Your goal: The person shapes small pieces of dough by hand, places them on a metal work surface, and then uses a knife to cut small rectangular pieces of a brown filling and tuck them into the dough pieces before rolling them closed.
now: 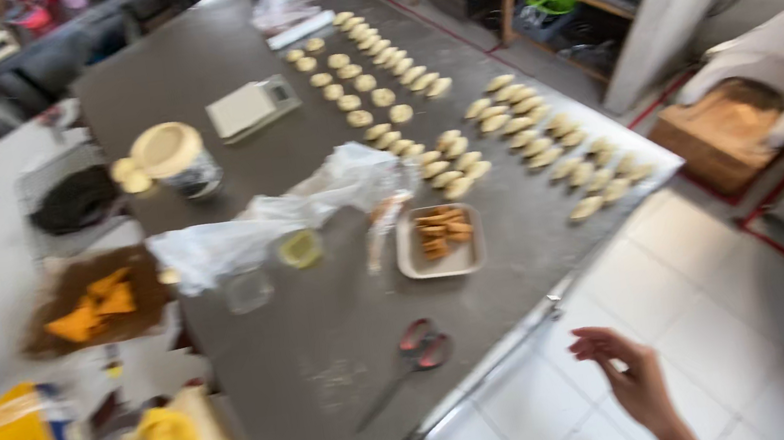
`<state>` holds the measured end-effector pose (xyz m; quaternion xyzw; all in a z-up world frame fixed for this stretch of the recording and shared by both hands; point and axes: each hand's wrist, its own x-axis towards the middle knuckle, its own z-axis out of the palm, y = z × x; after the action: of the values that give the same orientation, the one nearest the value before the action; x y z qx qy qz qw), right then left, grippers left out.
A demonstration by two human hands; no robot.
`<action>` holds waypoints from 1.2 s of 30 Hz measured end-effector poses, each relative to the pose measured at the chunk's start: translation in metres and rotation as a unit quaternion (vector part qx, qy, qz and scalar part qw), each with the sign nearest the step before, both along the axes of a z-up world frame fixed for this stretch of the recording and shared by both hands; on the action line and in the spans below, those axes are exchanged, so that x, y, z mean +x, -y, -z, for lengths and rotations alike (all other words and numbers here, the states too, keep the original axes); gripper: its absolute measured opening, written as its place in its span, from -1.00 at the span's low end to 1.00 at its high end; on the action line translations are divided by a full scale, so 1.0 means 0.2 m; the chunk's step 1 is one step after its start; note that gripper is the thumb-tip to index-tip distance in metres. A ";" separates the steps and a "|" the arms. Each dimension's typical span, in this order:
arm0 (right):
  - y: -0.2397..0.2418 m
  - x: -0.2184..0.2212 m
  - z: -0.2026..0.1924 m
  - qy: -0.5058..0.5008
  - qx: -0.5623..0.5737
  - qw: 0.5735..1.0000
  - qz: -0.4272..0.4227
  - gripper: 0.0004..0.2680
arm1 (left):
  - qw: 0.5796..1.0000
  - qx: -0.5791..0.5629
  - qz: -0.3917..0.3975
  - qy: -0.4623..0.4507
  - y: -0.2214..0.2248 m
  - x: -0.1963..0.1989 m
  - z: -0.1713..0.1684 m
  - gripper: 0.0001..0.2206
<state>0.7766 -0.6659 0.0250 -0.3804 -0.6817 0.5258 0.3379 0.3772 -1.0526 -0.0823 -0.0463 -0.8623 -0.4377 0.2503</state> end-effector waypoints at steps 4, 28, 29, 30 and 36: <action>-0.12 0.28 -0.03 0.010 -0.004 0.996 -0.093 -0.84 | 0.938 0.192 0.246 0.152 -0.95 0.88 0.29 -0.74; -3.43 0.65 0.69 -0.102 -0.238 0.965 0.037 -0.85 | 0.952 -0.234 -0.193 0.034 -3.05 0.77 -0.18 -0.31; -3.60 0.55 0.68 -0.098 -0.241 0.965 0.032 -0.84 | 0.940 -0.218 -0.254 0.072 -2.98 0.64 -0.11 -0.26; -3.74 0.47 0.67 -0.092 -0.243 0.965 0.030 -0.84 | 0.925 -0.214 -0.295 0.105 -2.92 0.55 -0.08 -0.25; -4.51 0.12 0.62 -0.039 -0.235 0.970 -0.046 -0.80 | 0.854 -0.142 -0.415 0.281 -2.90 0.30 -0.19 -0.14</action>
<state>0.8010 0.2356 -0.0998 -0.3965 -0.5419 0.7008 0.2406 0.4364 -0.4723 -0.0447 0.4056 -0.8880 -0.1602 0.1460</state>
